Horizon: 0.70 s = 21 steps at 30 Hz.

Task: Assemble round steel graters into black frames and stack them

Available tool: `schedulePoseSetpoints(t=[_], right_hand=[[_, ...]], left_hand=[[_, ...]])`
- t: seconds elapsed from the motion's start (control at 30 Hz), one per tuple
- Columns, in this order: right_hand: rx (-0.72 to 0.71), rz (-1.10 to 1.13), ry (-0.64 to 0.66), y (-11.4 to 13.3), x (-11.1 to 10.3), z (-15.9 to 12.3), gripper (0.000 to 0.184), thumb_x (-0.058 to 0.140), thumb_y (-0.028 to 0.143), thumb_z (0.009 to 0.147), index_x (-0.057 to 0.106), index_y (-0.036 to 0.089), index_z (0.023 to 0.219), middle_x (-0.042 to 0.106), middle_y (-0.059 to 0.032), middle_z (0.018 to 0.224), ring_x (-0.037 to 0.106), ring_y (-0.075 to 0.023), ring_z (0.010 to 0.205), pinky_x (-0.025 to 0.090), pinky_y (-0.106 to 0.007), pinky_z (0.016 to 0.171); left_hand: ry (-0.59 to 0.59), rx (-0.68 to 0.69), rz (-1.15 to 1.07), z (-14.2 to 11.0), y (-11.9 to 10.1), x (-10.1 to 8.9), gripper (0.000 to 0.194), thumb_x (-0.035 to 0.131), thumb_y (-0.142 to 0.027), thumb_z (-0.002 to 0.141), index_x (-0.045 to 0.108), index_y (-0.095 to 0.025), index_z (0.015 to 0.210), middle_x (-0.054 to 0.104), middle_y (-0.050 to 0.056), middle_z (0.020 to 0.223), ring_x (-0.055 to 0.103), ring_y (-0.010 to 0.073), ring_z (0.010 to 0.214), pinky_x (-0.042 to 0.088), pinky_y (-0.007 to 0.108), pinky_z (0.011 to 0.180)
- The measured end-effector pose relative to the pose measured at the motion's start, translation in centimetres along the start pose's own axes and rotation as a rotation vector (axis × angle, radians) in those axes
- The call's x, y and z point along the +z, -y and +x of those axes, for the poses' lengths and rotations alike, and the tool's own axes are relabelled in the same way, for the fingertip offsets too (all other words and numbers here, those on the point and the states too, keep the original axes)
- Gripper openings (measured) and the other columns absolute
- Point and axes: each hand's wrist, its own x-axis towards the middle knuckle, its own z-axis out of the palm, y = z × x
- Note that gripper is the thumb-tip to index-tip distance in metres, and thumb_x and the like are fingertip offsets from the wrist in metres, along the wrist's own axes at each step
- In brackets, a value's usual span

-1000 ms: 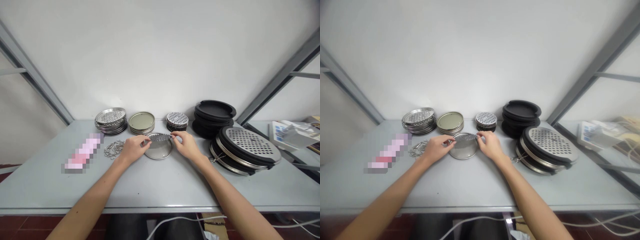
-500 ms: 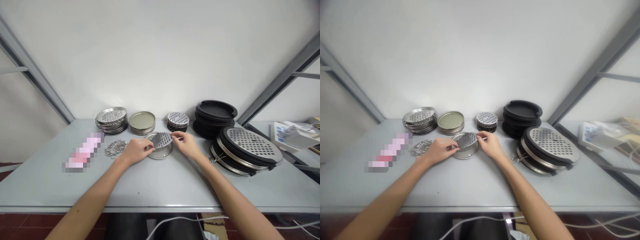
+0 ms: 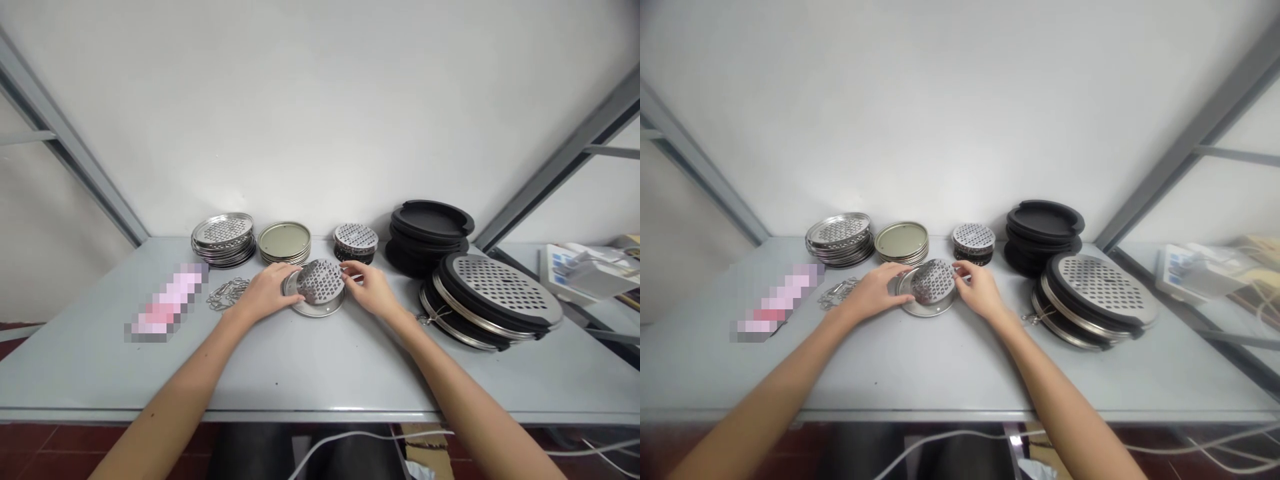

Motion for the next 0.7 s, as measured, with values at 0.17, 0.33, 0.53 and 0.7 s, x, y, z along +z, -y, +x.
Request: schedulePoseSetpoints(t=[0.17, 0.33, 0.53, 0.7], right_hand=[[-0.014, -0.024, 0.028, 0.32, 0.01, -0.07, 0.023, 0.054, 0.021, 0.083, 0.068, 0.017, 0.100, 0.072, -0.0078, 0.094, 0.067, -0.0208, 0.086, 0.051, -0.032, 0.075], [-0.061, -0.031, 0.062, 0.70, 0.01, -0.28, 0.023, 0.053, 0.020, 0.084, 0.069, 0.019, 0.101, 0.073, -0.0062, 0.095, 0.067, -0.0204, 0.087, 0.051, -0.031, 0.075], [-0.100, -0.036, 0.071, 0.55, 0.16, -0.32, 0.023, 0.054, 0.020, 0.084, 0.069, 0.019, 0.102, 0.072, -0.0064, 0.098, 0.066, -0.0207, 0.090, 0.050, -0.032, 0.079], [-0.108, -0.043, 0.100, 0.57, 0.33, -0.36, 0.024, 0.054, 0.021, 0.084, 0.067, 0.018, 0.104, 0.072, -0.0068, 0.099, 0.065, -0.0210, 0.091, 0.049, -0.034, 0.083]], left_hand=[[0.069, -0.040, -0.005, -0.16, 0.18, 0.13, 0.066, 0.072, -0.045, 0.072, 0.048, -0.025, 0.131, 0.049, 0.008, 0.133, 0.049, 0.0276, 0.121, 0.042, 0.040, 0.101], [0.105, -0.047, -0.009, -0.29, 0.38, 0.30, 0.064, 0.070, -0.048, 0.074, 0.049, -0.024, 0.129, 0.049, 0.009, 0.132, 0.051, 0.0277, 0.119, 0.042, 0.040, 0.100], [0.118, -0.069, -0.007, -0.39, 0.59, 0.58, 0.063, 0.069, -0.052, 0.074, 0.052, -0.022, 0.126, 0.050, 0.009, 0.131, 0.054, 0.0280, 0.115, 0.044, 0.039, 0.098], [0.115, -0.059, -0.057, -0.41, 0.67, 0.90, 0.065, 0.071, -0.051, 0.072, 0.052, -0.022, 0.127, 0.050, 0.009, 0.131, 0.055, 0.0274, 0.115, 0.043, 0.038, 0.100]])
